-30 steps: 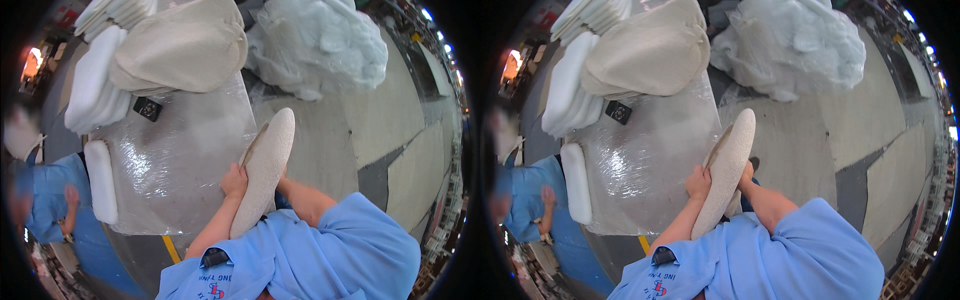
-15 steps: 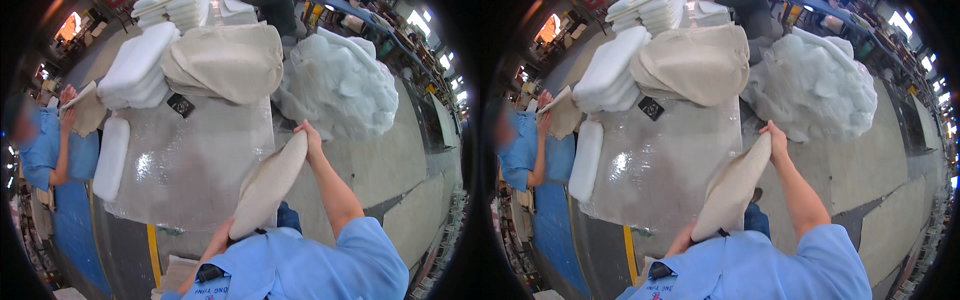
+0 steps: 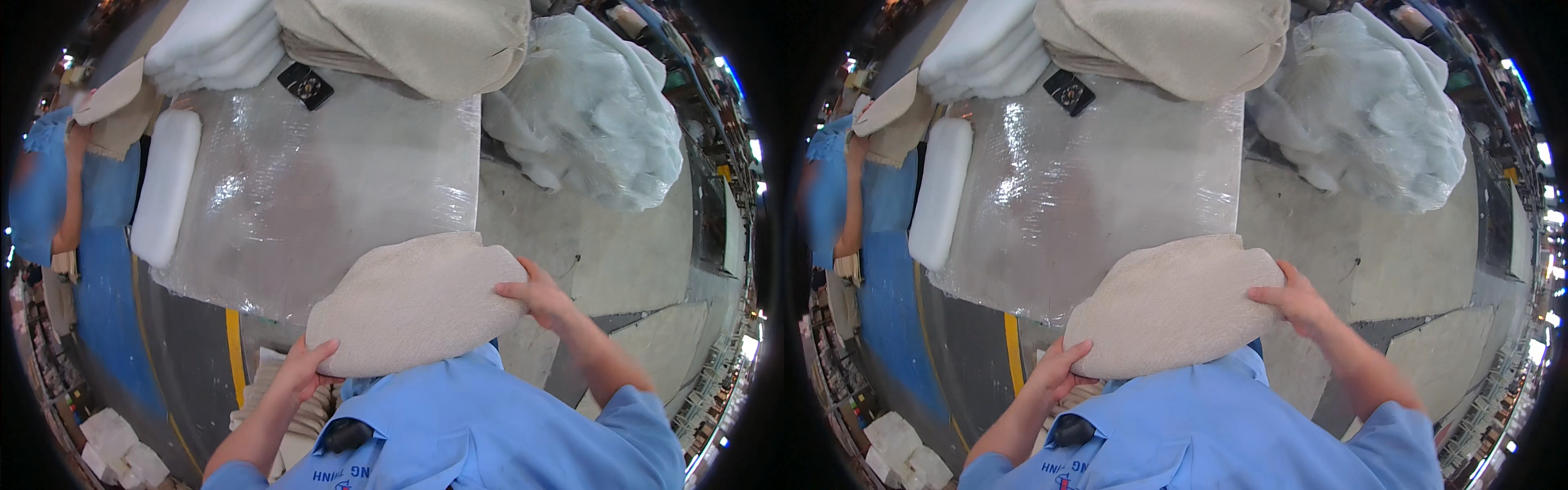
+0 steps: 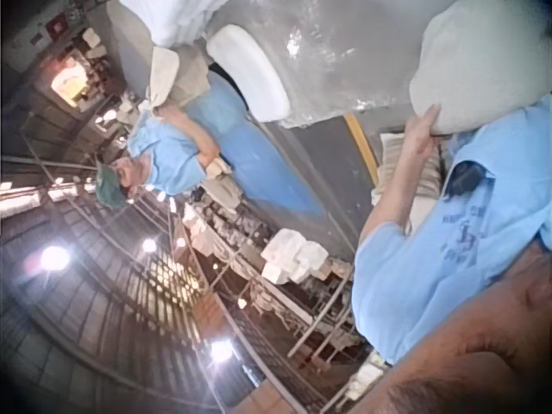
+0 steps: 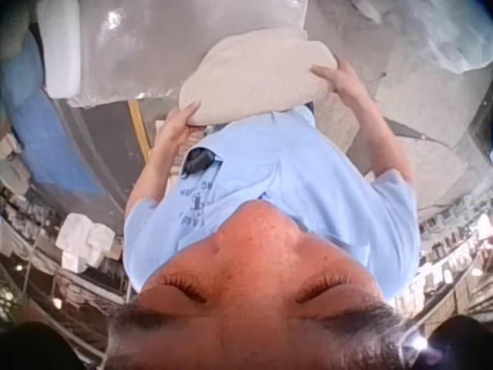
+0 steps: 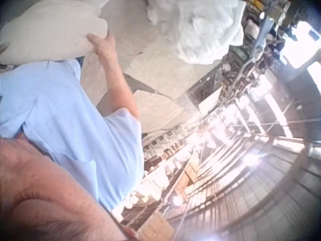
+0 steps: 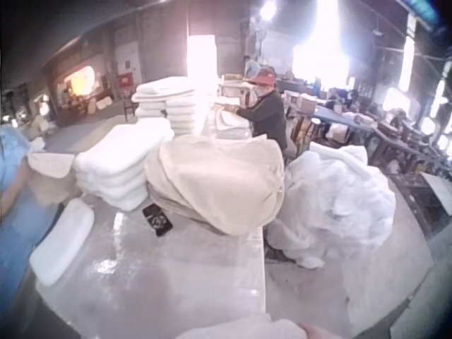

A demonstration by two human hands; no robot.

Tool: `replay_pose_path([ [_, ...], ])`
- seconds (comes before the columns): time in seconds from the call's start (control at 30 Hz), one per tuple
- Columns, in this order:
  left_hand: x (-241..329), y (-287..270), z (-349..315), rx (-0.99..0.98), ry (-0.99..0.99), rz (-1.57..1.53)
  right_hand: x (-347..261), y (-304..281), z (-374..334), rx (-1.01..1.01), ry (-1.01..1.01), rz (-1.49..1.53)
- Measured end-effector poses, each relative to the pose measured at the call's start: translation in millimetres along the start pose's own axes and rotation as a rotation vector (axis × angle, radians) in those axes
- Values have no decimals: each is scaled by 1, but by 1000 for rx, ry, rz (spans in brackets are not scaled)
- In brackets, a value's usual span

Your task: The person inserts white foam inserts into beige fabric covers at a work table, then folds and stacks the finished cushions. The person handles foam and covers one at a time, aligning edges and smoothing the fabric before stacking.

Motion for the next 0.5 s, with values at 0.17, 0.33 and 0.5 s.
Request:
replay_pose_path([
  [0.17, 0, -8, 43, 68, -76, 26, -18, 0, 60, -124, 373, -225],
  [0.33, 21, -24, 94, 107, -178, 240, -24, 14, 131, -44, 418, -520],
  [0.5, 26, -45, 135, 92, -196, 390, -14, 6, 190, -188, 435, -603],
])
Point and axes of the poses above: each hand's wrist, its own z-axis towards the middle knuckle, its own y-axis out of the palm, x = y × z, the point moved 1 cm from there along z, towards the middle knuckle, and after that the axes turned 12 degrees about z, right-handed, at the moved point
